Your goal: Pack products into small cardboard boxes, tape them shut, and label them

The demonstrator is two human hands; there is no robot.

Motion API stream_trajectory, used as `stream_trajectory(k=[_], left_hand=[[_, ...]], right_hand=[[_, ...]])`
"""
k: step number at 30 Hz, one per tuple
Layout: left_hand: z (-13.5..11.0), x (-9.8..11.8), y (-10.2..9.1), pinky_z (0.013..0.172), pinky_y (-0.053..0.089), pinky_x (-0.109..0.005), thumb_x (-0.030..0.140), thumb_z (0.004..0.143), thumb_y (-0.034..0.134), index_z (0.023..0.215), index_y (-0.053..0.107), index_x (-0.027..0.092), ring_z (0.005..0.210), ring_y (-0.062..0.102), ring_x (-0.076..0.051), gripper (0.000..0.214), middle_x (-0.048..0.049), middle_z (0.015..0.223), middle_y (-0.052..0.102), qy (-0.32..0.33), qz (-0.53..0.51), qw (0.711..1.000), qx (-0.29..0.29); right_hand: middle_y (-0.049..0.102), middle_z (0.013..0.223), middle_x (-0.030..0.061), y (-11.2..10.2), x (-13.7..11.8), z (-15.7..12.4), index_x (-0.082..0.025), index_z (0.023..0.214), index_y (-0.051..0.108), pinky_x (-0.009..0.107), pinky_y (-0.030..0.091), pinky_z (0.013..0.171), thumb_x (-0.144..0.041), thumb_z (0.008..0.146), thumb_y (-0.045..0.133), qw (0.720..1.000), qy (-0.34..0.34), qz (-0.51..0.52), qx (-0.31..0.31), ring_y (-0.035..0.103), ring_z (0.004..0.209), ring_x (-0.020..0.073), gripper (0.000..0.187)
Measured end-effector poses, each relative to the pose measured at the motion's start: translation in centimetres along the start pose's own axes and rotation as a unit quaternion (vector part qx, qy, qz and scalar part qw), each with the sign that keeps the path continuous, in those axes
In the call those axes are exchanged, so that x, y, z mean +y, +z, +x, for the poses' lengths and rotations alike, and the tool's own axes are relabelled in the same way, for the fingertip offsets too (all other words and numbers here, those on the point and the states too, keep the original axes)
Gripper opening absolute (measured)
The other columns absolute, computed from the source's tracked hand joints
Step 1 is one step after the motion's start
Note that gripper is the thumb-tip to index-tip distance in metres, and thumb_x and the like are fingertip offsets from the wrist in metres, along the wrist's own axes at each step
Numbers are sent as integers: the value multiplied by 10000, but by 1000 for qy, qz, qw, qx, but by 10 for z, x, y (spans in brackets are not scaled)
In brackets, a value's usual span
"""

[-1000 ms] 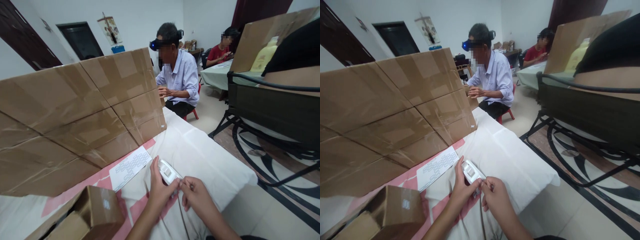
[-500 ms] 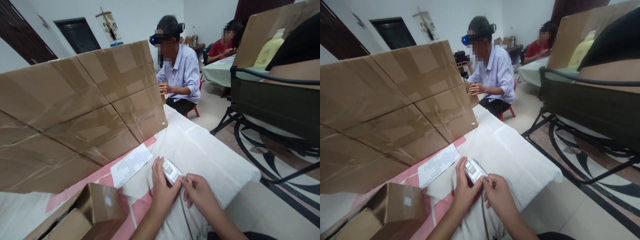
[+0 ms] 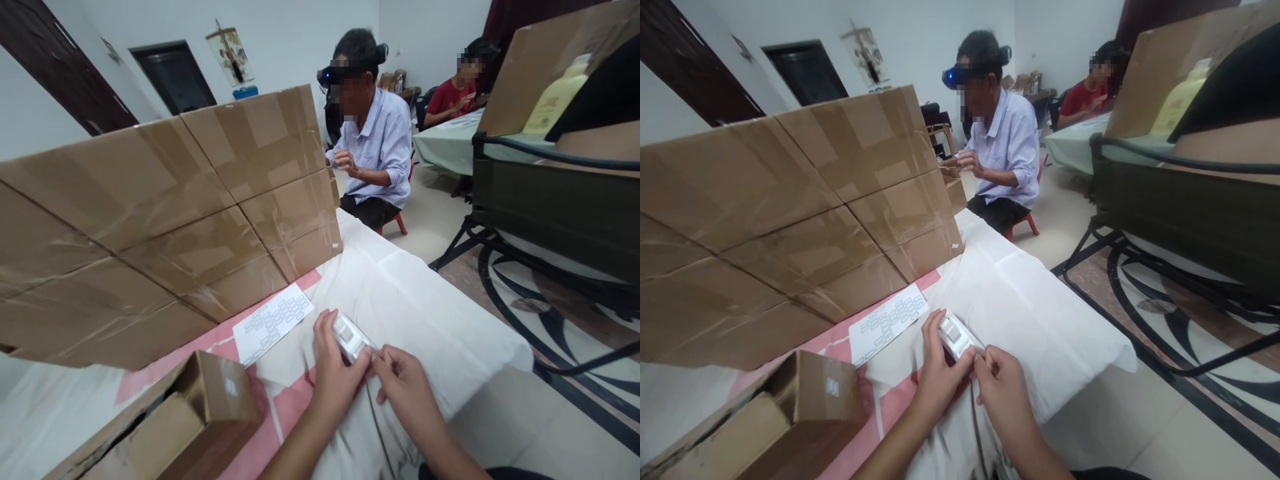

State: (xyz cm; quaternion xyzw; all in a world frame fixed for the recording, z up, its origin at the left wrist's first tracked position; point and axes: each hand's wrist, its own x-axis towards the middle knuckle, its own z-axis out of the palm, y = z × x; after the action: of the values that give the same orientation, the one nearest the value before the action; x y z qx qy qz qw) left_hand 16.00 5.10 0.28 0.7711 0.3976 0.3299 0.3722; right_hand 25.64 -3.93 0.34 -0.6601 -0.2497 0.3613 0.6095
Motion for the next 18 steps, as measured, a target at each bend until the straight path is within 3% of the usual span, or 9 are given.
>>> stream_trajectory(k=[7,18], left_hand=[[-1,1,-1,1262,221,-501,264,830,650,1459,304,250,1505,252,-277,719,-115,1555,300,-1,10,1000,-7],[-1,-2,0,1259,222,-527,276,821,666,1462,336,231,1517,248,-310,723,-137,1556,307,-3,13,1000,-6]], right_hand=[[372,506,-62,2,1,-1,-249,595,300,237,366,462,-486,867,566,1000,-11,-15,6,465,427,115,448],[355,515,-47,4,-4,-2,-248,583,317,259,372,477,-563,850,545,999,-11,-44,5,467,454,133,471]])
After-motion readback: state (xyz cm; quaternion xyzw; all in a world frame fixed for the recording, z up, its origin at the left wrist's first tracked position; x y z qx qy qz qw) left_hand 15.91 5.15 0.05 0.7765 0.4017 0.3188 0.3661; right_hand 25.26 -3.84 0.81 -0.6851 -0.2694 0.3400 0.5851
